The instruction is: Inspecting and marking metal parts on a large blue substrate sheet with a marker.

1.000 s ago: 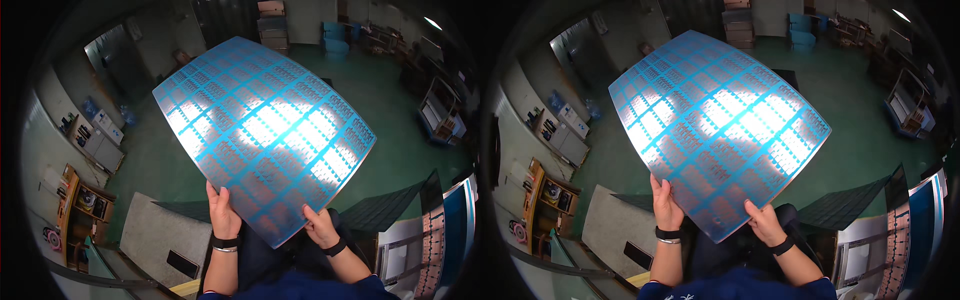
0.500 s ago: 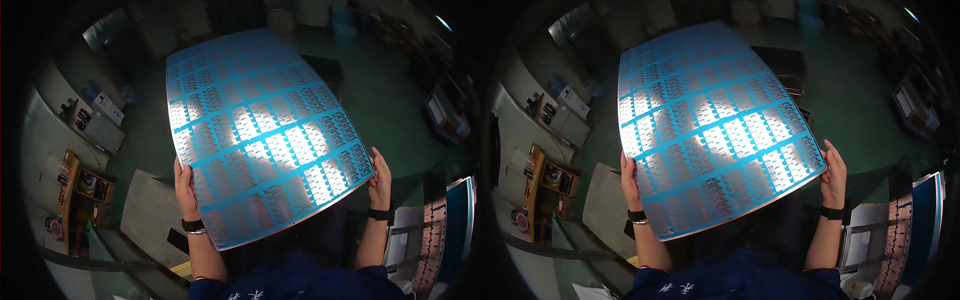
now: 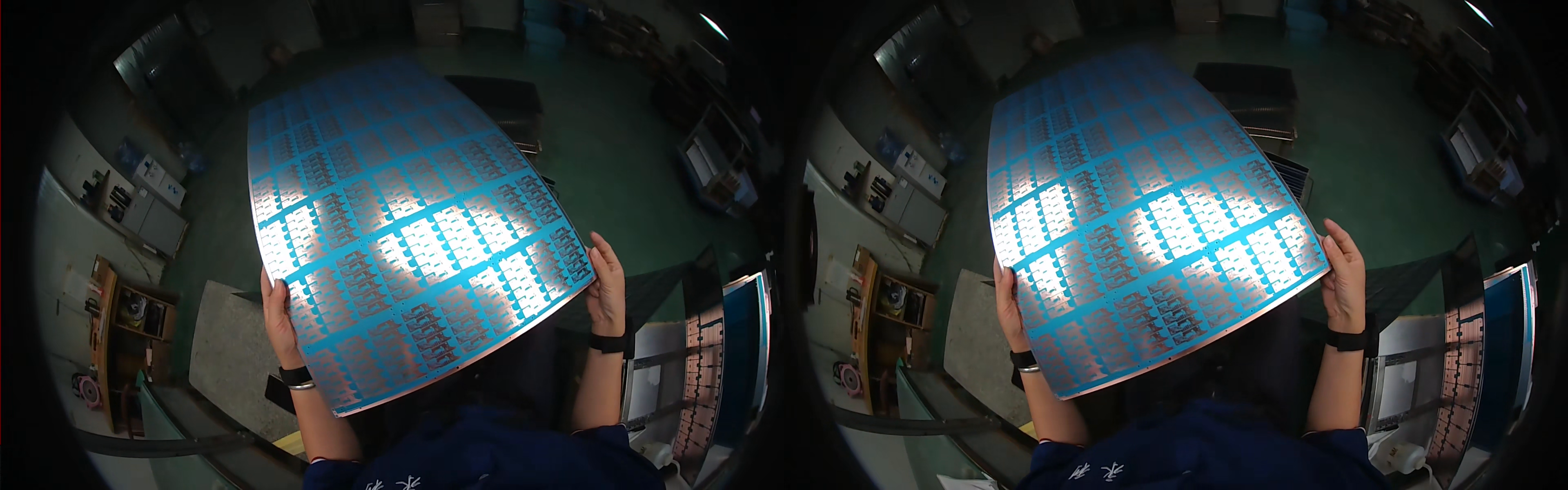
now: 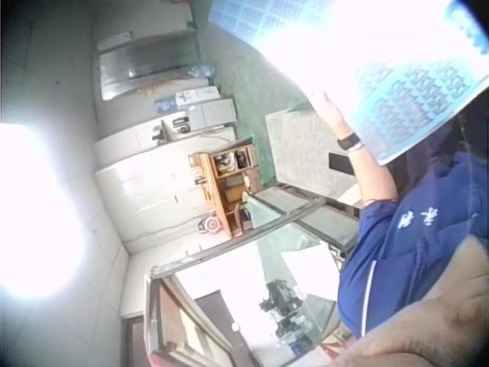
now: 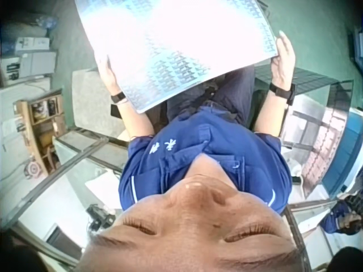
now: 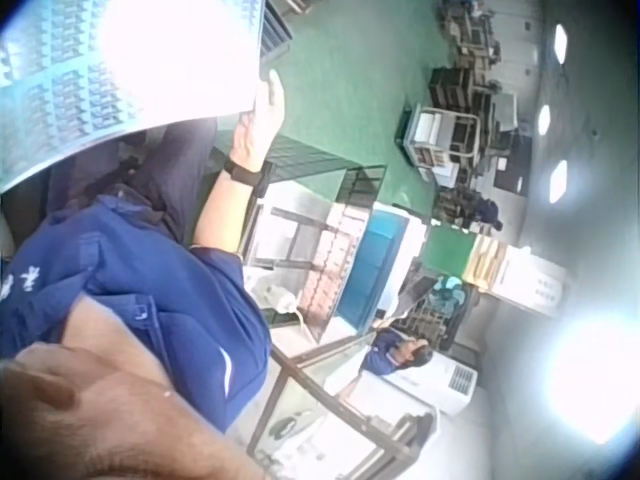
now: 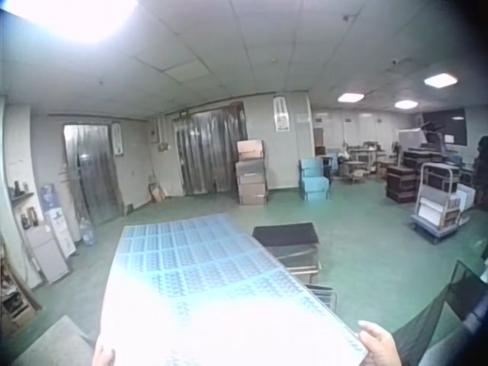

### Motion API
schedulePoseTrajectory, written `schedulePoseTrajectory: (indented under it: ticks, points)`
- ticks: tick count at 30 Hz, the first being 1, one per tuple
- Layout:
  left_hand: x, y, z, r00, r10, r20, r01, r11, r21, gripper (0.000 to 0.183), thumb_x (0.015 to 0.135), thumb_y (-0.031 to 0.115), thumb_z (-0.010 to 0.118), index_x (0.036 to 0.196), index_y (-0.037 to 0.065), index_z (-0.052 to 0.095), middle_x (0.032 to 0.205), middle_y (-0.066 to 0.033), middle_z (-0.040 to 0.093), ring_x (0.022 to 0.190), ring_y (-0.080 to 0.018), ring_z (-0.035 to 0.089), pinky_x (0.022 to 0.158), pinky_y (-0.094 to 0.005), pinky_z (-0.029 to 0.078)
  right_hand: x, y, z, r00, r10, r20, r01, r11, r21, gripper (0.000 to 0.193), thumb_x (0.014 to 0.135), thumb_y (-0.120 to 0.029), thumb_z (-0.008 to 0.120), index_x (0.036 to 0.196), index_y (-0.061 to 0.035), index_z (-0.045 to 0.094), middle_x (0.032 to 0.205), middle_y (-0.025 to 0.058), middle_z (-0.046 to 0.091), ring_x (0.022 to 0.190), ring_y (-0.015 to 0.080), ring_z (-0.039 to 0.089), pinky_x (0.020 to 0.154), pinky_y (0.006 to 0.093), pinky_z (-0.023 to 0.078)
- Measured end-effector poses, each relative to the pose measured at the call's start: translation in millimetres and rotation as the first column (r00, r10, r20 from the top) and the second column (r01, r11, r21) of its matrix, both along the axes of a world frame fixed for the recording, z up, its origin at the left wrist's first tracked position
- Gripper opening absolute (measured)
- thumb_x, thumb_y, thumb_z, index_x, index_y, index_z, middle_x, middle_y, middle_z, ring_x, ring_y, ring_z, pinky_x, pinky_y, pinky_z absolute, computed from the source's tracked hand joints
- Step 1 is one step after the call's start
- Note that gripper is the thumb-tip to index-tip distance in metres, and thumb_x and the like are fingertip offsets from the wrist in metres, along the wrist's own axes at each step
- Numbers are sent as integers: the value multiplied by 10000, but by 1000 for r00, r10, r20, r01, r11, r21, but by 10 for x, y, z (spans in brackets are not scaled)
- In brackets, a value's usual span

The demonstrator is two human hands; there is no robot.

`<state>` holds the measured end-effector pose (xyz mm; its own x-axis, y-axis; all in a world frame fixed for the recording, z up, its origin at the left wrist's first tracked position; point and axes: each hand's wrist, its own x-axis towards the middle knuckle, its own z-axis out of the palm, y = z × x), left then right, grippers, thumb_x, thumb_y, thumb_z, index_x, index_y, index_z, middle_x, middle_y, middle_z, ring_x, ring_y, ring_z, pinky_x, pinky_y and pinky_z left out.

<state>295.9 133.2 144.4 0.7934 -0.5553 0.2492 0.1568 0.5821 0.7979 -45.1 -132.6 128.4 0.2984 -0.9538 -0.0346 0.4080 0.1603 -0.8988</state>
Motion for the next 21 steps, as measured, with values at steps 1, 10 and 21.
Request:
schedulePoseTrajectory:
  ticks: [1, 10, 21]
  points:
    - [15, 16, -7, 1000, 14, 20, -15, 1000, 25, 462, 916, 131, 399, 1323, -33, 256, 1189, -156, 497, 993, -139, 544, 805, -266, 457, 5, 0, -1, 1000, 5, 4, -5, 1000, 5, 295, 866, -96, 535, 1147, -16, 495, 815, 36, 595, 424, -27, 387, 320, 100, 258]
    - [26, 4, 8, 1000, -24, -5, 24, 1000, -12, 469, 916, 139, 399, 1327, -34, 254, 1213, -154, 478, 1012, -138, 531, 822, -271, 447, -8, -27, -59, 995, 56, 77, -57, 998, -1, 279, 847, -88, 568, 1106, 2, 518, 908, 106, 625, 502, -7, 479, 342, 96, 295]
    - [38, -20, 4, 999, 38, 25, -39, 999, 32, 484, 913, 155, 411, 1331, -30, 250, 1220, -153, 475, 1036, -136, 523, 834, -267, 437, 12, -11, -40, 994, 53, 91, -55, 998, 17, 268, 847, -76, 562, 1102, -4, 522, 886, 97, 629, 520, -4, 506, 344, 90, 303]
